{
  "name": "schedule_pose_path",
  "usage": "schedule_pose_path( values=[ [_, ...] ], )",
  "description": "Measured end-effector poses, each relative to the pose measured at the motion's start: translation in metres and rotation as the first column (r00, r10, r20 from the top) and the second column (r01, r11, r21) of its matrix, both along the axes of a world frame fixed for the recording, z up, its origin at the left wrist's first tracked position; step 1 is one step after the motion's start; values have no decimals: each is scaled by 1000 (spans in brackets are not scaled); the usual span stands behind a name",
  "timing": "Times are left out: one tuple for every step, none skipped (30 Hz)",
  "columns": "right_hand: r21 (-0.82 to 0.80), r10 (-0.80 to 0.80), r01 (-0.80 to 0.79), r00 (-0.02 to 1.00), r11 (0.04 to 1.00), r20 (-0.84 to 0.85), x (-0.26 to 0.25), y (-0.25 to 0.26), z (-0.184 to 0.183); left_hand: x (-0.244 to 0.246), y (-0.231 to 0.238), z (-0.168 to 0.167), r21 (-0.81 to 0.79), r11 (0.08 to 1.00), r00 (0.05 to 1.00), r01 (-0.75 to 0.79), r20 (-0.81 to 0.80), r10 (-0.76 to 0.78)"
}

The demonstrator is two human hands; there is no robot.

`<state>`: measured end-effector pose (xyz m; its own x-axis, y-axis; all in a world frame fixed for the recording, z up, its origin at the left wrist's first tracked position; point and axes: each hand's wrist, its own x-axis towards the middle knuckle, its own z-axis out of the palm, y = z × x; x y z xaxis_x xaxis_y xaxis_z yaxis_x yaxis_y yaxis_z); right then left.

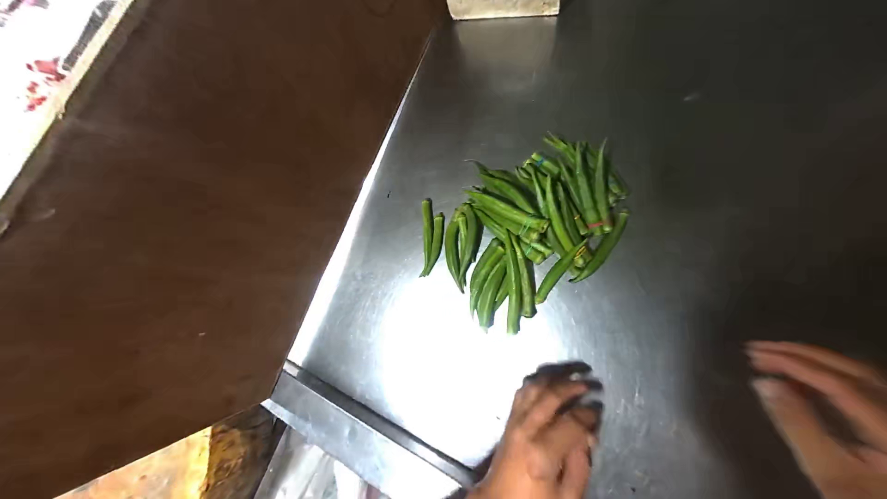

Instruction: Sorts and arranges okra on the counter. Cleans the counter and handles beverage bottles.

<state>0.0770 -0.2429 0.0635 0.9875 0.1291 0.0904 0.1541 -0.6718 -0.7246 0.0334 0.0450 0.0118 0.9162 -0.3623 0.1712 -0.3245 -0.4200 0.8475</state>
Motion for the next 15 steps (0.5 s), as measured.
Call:
schedule_pose_path(
  values=[
    [30,16,-16,1000,999,7,5,28,-2,13,12,7,-25,996,996,-84,40,85],
    [48,14,-14,1000,999,-11,11,55,-3,29,24,15,0,984,981,-177,82,176],
    [45,8,-7,1000,999,-22,17,82,-4,45,36,21,67,961,959,-268,119,259],
    [32,3,-3,1000,999,-10,24,108,-8,63,47,24,164,928,939,-335,133,316],
    [25,-6,6,1000,1000,4,31,131,-15,78,56,24,262,893,931,-365,119,346],
    [17,-27,27,1000,999,1,37,152,-23,92,65,20,349,865,931,-361,82,356],
    [-9,-69,69,998,998,-9,44,169,-30,104,72,17,411,846,933,-340,35,358],
    [-49,-126,125,992,991,-23,51,183,-38,113,77,14,441,837,934,-324,7,357],
    [-86,-190,187,981,979,-38,57,193,-44,119,82,13,452,835,934,-314,-13,358],
    [-104,-247,240,967,965,-58,61,199,-48,123,86,14,438,842,932,-315,-26,363],
    [-104,-277,268,957,958,-83,64,200,-49,125,89,13,397,856,928,-330,-31,372],
    [-102,-285,275,953,956,-103,66,198,-50,126,93,13,353,871,922,-343,-51,384],
    [-111,-280,268,954,957,-112,66,197,-50,125,96,12,313,880,915,-356,-74,397],
    [-130,-269,254,956,958,-114,66,197,-51,124,98,11,281,889,910,-361,-103,402],
    [-156,-259,240,958,958,-119,65,199,-51,123,99,10,252,899,908,-359,-126,398]
  ],
)
